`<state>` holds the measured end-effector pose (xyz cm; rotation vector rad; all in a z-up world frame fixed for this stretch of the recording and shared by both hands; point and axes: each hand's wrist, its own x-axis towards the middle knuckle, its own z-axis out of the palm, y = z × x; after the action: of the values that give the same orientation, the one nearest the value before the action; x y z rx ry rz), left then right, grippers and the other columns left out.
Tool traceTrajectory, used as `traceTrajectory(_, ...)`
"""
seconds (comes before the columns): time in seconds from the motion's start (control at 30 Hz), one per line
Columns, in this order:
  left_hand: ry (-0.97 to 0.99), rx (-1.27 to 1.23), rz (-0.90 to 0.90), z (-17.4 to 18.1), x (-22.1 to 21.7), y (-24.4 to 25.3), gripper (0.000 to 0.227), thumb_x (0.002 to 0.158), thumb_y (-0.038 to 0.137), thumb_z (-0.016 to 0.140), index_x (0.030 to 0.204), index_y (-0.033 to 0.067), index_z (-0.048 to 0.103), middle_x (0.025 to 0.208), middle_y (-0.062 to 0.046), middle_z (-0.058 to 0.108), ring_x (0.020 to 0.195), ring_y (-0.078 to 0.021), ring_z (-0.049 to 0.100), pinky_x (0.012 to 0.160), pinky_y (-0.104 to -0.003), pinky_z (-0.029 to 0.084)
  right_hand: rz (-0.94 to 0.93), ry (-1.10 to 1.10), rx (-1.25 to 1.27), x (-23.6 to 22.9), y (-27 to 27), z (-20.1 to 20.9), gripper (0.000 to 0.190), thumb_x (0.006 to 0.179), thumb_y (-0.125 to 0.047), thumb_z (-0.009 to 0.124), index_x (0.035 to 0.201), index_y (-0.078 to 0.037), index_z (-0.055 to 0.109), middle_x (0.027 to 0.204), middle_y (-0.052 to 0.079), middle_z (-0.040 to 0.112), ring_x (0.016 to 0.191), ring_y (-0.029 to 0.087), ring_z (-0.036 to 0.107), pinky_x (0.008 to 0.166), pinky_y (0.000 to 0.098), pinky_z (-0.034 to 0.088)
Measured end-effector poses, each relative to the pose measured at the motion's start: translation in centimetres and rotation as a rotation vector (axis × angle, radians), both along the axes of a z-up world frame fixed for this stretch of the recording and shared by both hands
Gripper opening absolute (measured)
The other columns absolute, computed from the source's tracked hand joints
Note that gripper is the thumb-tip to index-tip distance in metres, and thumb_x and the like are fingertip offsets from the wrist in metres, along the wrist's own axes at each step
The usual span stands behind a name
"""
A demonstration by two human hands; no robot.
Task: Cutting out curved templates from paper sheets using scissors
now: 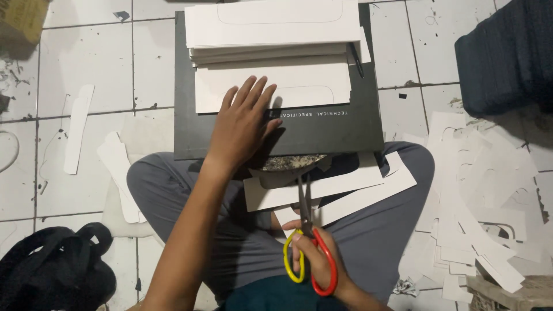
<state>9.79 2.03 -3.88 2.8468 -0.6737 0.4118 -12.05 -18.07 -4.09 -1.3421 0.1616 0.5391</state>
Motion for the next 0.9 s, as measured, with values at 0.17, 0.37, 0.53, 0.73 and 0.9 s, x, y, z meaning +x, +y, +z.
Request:
traceTrajectory(0.17, -0.029, -0.034, -0.053, 0.3, 1.0, 0.2, 0.048, 0.092, 0.041, 0.07, 0.126, 0.0098, 0.058, 0.139, -0.006, 0.062, 0.135, -0.026, 0.052, 0.106, -0.045, 0.04, -0.122, -0.118, -0.014, 1.6, -2.2, -1.6, 0.037, 0.097, -0.016, 0.048, 0.123, 0.003, 0.065, 0.06, 0.003, 0.056, 0.045, 0.014, 0.057, 0.042, 0.0288, 0.049)
traceTrajectory(0.37, -0.104, 0.016, -0.126, 0.2, 1.6, 1.7, 0.027, 0.095, 0.027, 0.068, 0.119, 0.0163, 0.065, 0.124, 0.001, 0.075, 0.124, -0.0215, 0.066, 0.095, -0.039, 0.053, -0.265, -0.129, -0.02, 3.6, -3.2, -1.4, 0.036, 0.098, -0.014, 0.045, 0.12, 0.007, 0.065, 0.06, 0.006, 0.055, 0.045, 0.016, 0.056, 0.044, 0.0291, 0.048)
traceTrajectory(0.53, -0.193, -0.02, -0.227, -0.1, -0.7, 3.1, 0.025, 0.1, 0.015, 0.064, 0.124, 0.009, 0.063, 0.125, -0.006, 0.076, 0.117, -0.0216, 0.072, 0.095, -0.037, 0.056, -0.325, -0.118, 0.01, 4.4, -4.0, -2.7, 0.041, 0.103, -0.019, 0.037, 0.127, 0.007, 0.059, 0.059, 0.005, 0.055, 0.045, 0.015, 0.057, 0.044, 0.0279, 0.049)
traceTrajectory(0.73, -0.328, -0.156, -0.306, -2.5, -6.7, 4.1, 0.024, 0.093, 0.011, 0.077, 0.116, 0.0128, 0.07, 0.119, -0.003, 0.077, 0.111, -0.0186, 0.072, 0.098, -0.038, 0.057, -0.465, -0.037, 0.298, 7.1, -4.0, -2.6, 0.055, 0.107, -0.048, 0.024, 0.138, -0.006, 0.039, 0.068, 0.008, 0.055, 0.053, 0.019, 0.059, 0.053, 0.0353, 0.052)
traceTrajectory(0.9, -0.7, -0.408, -0.075, -4.4, -9.4, 4.6, 0.006, 0.09, 0.021, 0.081, 0.096, 0.0238, 0.079, 0.103, 0.0, 0.078, 0.089, -0.0214, 0.063, 0.079, -0.039, 0.046, -0.568, 0.027, 0.291, 8.3, -2.9, -1.2, 0.047, 0.098, -0.02, 0.054, 0.056, -0.004, 0.044, 0.038, 0.009, 0.031, 0.027, 0.027, 0.042, 0.035, 0.0395, 0.043)
